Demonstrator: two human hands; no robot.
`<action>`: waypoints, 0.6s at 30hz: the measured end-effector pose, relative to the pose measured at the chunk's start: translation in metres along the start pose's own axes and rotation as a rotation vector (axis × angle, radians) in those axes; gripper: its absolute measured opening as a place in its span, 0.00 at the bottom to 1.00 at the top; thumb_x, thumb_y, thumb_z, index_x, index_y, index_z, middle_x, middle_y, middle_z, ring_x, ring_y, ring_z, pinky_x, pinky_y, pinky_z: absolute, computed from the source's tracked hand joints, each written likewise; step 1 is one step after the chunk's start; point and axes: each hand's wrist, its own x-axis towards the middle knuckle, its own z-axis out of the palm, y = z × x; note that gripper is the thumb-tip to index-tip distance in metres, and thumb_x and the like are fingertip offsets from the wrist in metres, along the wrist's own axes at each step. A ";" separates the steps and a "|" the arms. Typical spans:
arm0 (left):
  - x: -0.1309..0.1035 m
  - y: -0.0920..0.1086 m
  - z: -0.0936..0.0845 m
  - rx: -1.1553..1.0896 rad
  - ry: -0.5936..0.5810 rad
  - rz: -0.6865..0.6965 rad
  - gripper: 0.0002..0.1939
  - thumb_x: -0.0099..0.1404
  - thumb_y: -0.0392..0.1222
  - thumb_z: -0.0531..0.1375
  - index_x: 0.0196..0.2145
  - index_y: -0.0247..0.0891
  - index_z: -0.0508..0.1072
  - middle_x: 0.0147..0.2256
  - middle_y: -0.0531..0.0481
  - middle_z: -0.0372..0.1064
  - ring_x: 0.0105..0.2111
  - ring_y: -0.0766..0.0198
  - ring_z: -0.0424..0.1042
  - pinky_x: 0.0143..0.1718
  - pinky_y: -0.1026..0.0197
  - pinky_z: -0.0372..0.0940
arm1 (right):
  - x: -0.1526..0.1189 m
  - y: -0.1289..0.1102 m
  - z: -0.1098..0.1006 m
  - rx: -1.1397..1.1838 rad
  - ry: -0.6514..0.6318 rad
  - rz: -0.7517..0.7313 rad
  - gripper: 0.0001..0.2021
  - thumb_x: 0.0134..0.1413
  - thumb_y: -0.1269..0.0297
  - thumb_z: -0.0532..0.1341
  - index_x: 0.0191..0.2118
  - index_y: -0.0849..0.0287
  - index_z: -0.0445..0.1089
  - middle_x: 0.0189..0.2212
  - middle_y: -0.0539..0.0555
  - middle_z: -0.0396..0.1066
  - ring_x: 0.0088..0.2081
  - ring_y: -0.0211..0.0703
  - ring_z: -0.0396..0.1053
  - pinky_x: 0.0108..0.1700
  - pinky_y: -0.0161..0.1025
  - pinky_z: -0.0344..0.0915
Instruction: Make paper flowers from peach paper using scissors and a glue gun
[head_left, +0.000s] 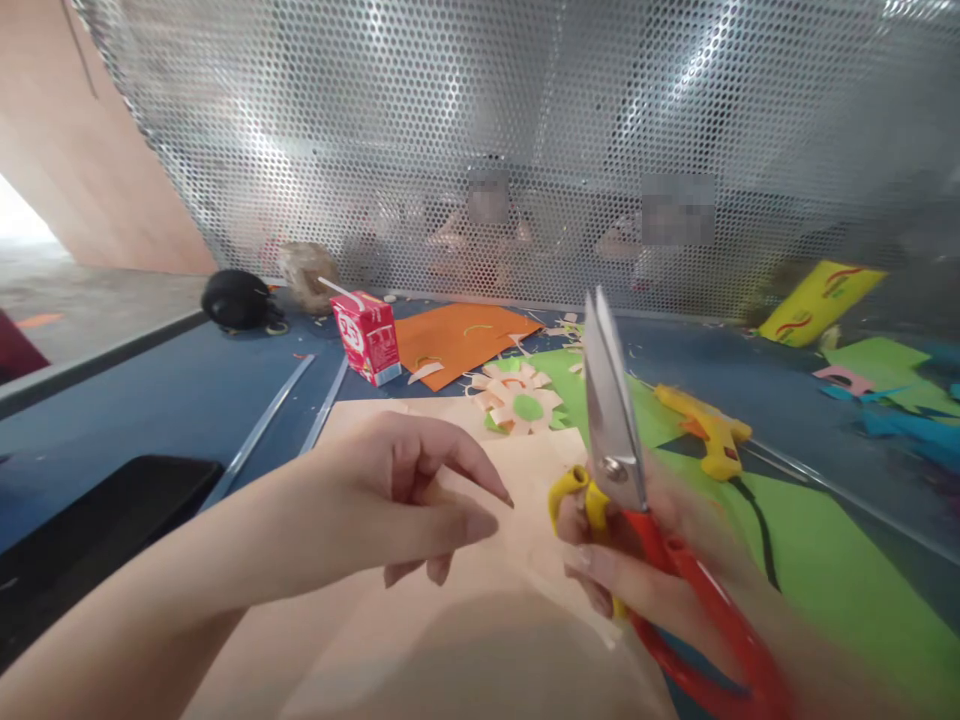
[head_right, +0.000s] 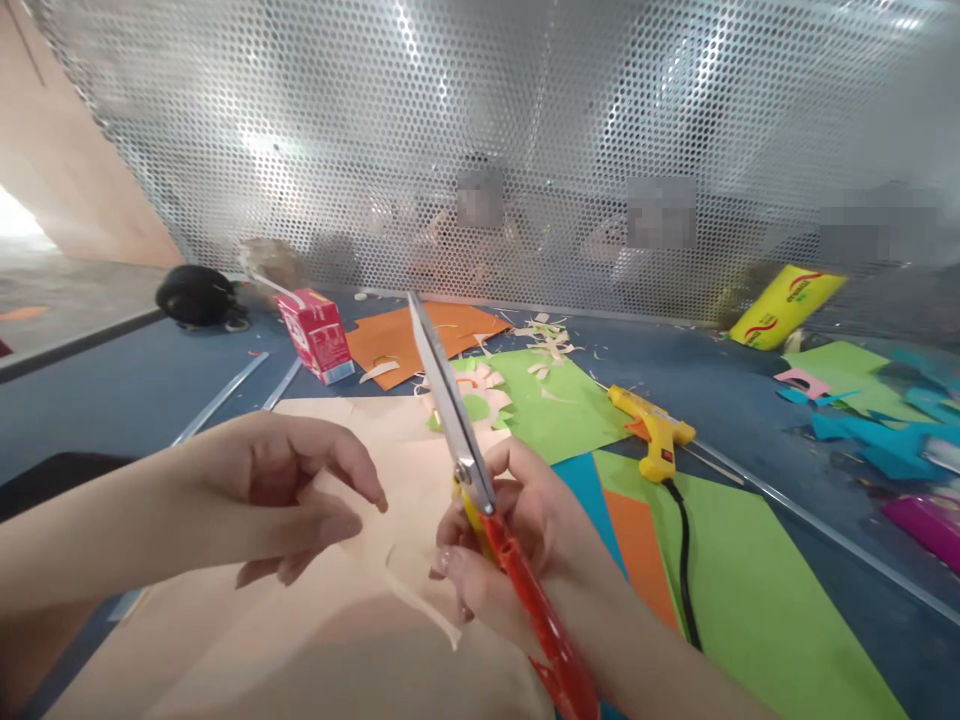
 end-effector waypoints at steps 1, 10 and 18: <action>0.000 0.000 0.000 -0.010 -0.007 -0.003 0.04 0.56 0.39 0.59 0.32 0.39 0.70 0.14 0.58 0.62 0.14 0.75 0.59 0.14 0.74 0.55 | -0.001 -0.001 0.001 -0.016 0.021 -0.009 0.15 0.41 0.77 0.63 0.29 0.54 0.55 0.22 0.41 0.64 0.17 0.27 0.60 0.19 0.27 0.60; 0.001 -0.002 0.000 -0.048 -0.002 0.026 0.05 0.55 0.39 0.61 0.31 0.39 0.72 0.14 0.58 0.63 0.15 0.74 0.62 0.14 0.76 0.57 | -0.005 -0.006 -0.001 0.134 -0.051 0.022 0.18 0.35 0.70 0.70 0.27 0.54 0.57 0.21 0.44 0.64 0.21 0.31 0.61 0.24 0.31 0.61; 0.004 -0.008 -0.001 -0.086 -0.043 0.078 0.05 0.54 0.34 0.60 0.32 0.40 0.71 0.17 0.57 0.66 0.15 0.74 0.64 0.15 0.75 0.60 | -0.006 -0.009 0.003 0.130 -0.009 0.050 0.19 0.37 0.62 0.69 0.31 0.54 0.57 0.24 0.46 0.66 0.20 0.32 0.63 0.23 0.32 0.62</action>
